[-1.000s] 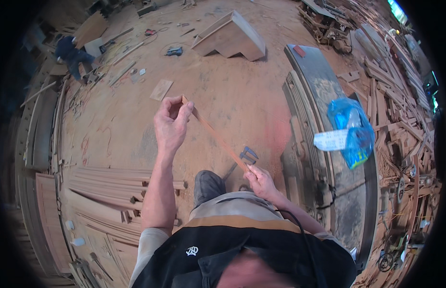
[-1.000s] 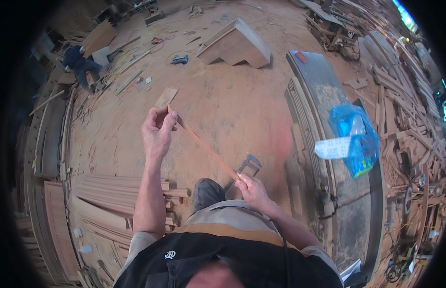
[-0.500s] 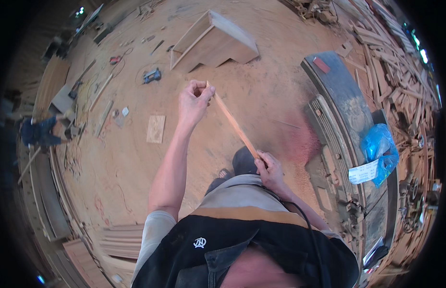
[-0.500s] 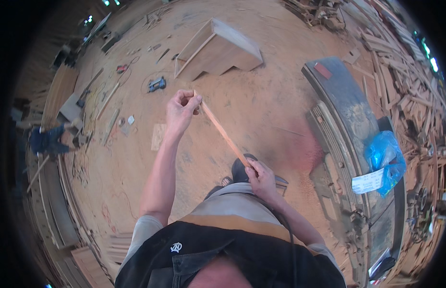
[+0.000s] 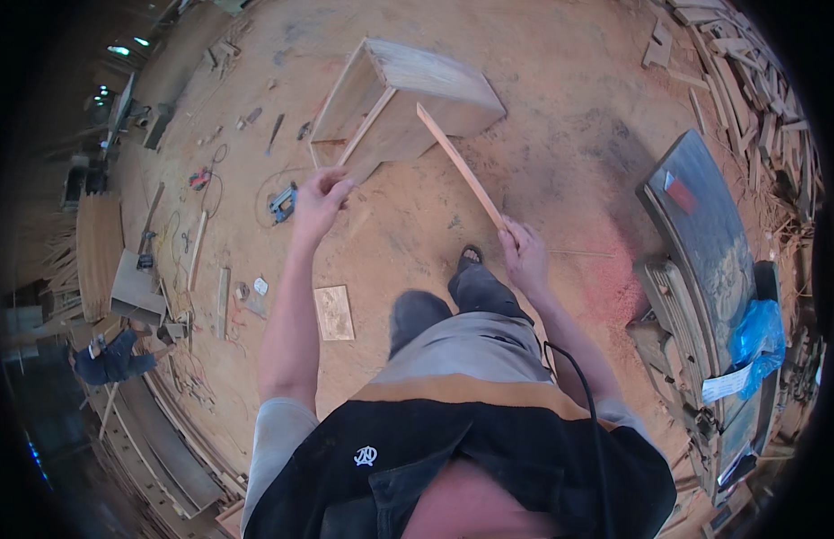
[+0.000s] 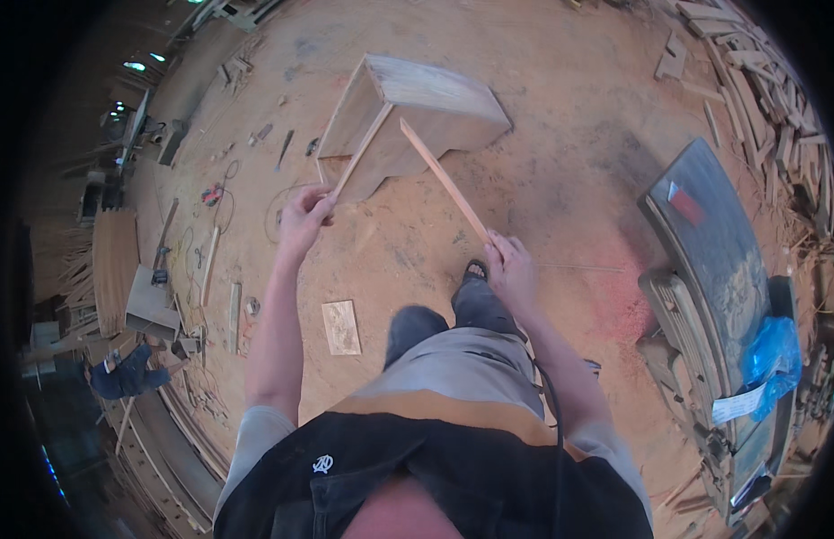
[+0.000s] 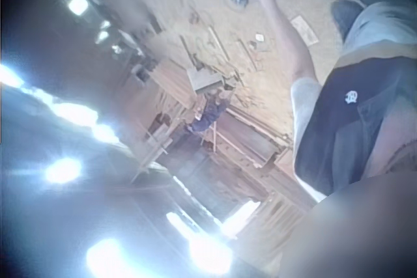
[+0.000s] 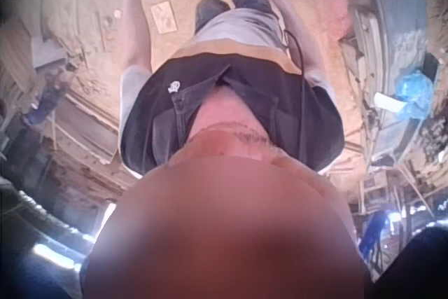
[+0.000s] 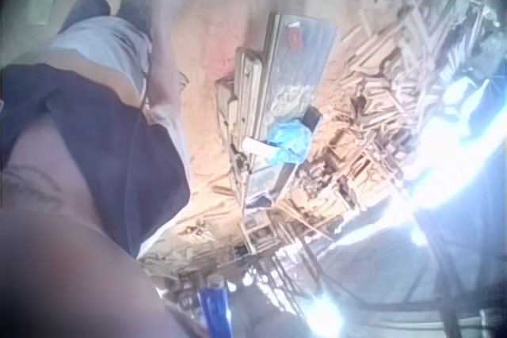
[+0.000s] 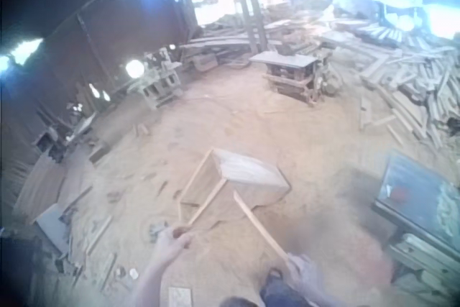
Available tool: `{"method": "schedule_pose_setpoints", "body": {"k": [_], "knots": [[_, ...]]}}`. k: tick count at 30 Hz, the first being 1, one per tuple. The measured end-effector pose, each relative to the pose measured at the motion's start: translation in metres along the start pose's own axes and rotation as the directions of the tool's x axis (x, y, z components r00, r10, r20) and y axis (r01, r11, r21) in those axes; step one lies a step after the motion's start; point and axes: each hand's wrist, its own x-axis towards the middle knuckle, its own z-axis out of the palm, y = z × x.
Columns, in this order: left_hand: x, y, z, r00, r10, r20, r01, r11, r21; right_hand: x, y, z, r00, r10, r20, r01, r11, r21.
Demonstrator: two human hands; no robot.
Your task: The person cuts thin wooden strips with a circular saw, marks them with a pen, and fits them into a rectangular wooden frame. They repeatedly test fit, trim, and adjust the strips to form a continuous border around the frame.
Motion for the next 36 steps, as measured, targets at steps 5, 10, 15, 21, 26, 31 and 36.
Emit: {"method": "schedule_pose_setpoints", "body": {"k": [5, 10, 15, 21, 26, 31, 36], "knots": [[0.072, -0.059, -0.039, 0.988, -0.151, 0.027, 0.153, 0.984, -0.087, 0.105, 0.003, 0.042, 0.984, 0.176, 0.033, -0.169, 0.974, -0.152], [0.166, -0.091, -0.046, 0.967, -0.216, 0.132, 0.230, 0.968, -0.098, 0.185, 0.008, 0.111, 0.974, 0.226, -0.024, -0.226, 0.949, -0.221], [0.302, -0.110, -0.051, 0.929, -0.220, 0.296, 0.225, 0.974, 0.020, 0.270, 0.018, 0.212, 0.952, 0.306, -0.010, -0.298, 0.918, -0.263], [0.426, -0.158, -0.055, 0.858, -0.276, 0.434, 0.203, 0.957, 0.206, 0.360, 0.047, 0.321, 0.931, 0.361, -0.048, -0.362, 0.905, -0.221], [0.454, -0.202, -0.045, 0.806, -0.357, 0.473, 0.278, 0.933, 0.231, 0.397, 0.061, 0.368, 0.923, 0.384, -0.011, -0.372, 0.888, -0.271], [0.464, -0.220, -0.035, 0.741, -0.433, 0.513, 0.313, 0.899, 0.308, 0.403, 0.056, 0.381, 0.913, 0.405, 0.056, -0.381, 0.892, -0.242], [0.493, -0.210, -0.030, 0.758, -0.393, 0.521, 0.266, 0.915, 0.304, 0.409, 0.052, 0.378, 0.901, 0.429, 0.057, -0.419, 0.898, -0.132]]}}
